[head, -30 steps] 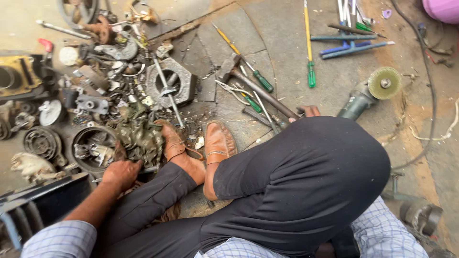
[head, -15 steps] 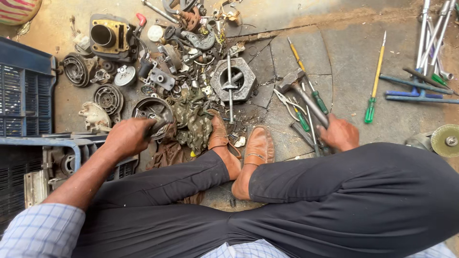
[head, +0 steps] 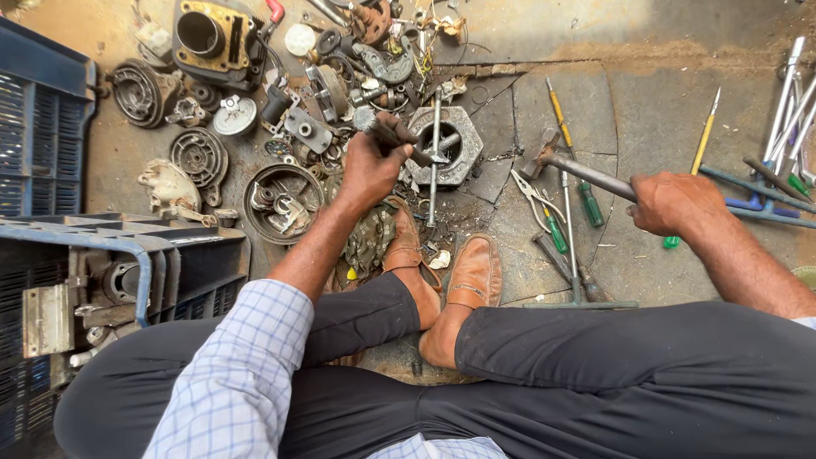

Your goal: The person sits on the ground and uses an angle grinder to smooth a metal part held in a vise. They then use a hammer and chisel to further shape the part. The workspace is cluttered with various metal components and tools.

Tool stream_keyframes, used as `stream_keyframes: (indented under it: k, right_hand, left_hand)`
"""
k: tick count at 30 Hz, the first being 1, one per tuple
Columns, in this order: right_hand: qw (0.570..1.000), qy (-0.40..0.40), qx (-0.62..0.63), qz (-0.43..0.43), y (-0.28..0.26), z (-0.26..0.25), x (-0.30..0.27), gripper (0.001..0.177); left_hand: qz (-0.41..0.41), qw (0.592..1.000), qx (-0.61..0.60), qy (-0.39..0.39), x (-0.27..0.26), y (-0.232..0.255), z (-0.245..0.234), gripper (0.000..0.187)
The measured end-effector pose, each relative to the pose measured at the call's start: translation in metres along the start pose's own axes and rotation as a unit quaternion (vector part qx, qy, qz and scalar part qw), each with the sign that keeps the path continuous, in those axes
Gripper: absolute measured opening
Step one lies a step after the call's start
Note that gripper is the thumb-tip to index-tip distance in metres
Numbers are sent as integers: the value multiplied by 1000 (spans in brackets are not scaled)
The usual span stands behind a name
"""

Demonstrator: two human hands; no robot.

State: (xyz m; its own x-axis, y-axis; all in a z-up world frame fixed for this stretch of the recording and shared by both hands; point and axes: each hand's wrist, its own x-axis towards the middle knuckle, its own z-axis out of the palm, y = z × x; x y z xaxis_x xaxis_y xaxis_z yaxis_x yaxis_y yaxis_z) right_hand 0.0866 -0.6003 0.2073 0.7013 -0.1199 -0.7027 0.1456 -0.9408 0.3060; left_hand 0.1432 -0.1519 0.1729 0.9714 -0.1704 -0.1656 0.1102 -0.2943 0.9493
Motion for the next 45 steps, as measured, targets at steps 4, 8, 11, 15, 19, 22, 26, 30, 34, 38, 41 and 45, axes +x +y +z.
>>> stream_keyframes:
  k: [4, 8, 11, 15, 19, 22, 26, 30, 34, 38, 41, 45]
  right_hand:
    - [999, -31, 16, -1, -3, 9, 5, 40]
    - [999, -54, 1, -1, -5, 13, 7, 40]
    - [997, -73, 2, 15, -7, 14, 9, 41]
    - [996, -86, 1, 27, -8, 17, 8, 40]
    - [997, -73, -2, 15, -8, 18, 7, 44]
    - [997, -81, 3, 18, -8, 21, 8, 44]
    - [996, -84, 5, 22, -7, 26, 8, 46]
    - [997, -79, 4, 21, -8, 27, 9, 46]
    - [997, -75, 14, 5, -7, 27, 10, 46]
    - [996, -83, 30, -7, -9, 26, 14, 47]
    - [996, -84, 31, -6, -9, 29, 14, 46]
    - [996, -86, 27, -3, -7, 33, 16, 46]
  left_hand:
    - [68, 997, -14, 40, -2, -13, 7, 13]
    - [61, 996, -38, 56, -4, -18, 15, 12]
    - [78, 993, -31, 77, -2, -22, 19, 15]
    - [70, 994, -22, 79, 2, -25, 23, 15]
    - [70, 992, -36, 95, 5, -27, 27, 17]
    - [88, 989, -23, 115, 3, -29, 31, 17]
    - [91, 988, -26, 120, 3, -29, 31, 17]
    - [82, 989, -25, 117, 4, -26, 29, 15]
    - [99, 987, -23, 122, 1, -24, 32, 22]
    - [119, 988, -9, 97, 0, -22, 36, 23]
    - [164, 982, 0, 97, -1, -23, 39, 20]
    - [148, 984, 13, 101, 2, -25, 43, 21]
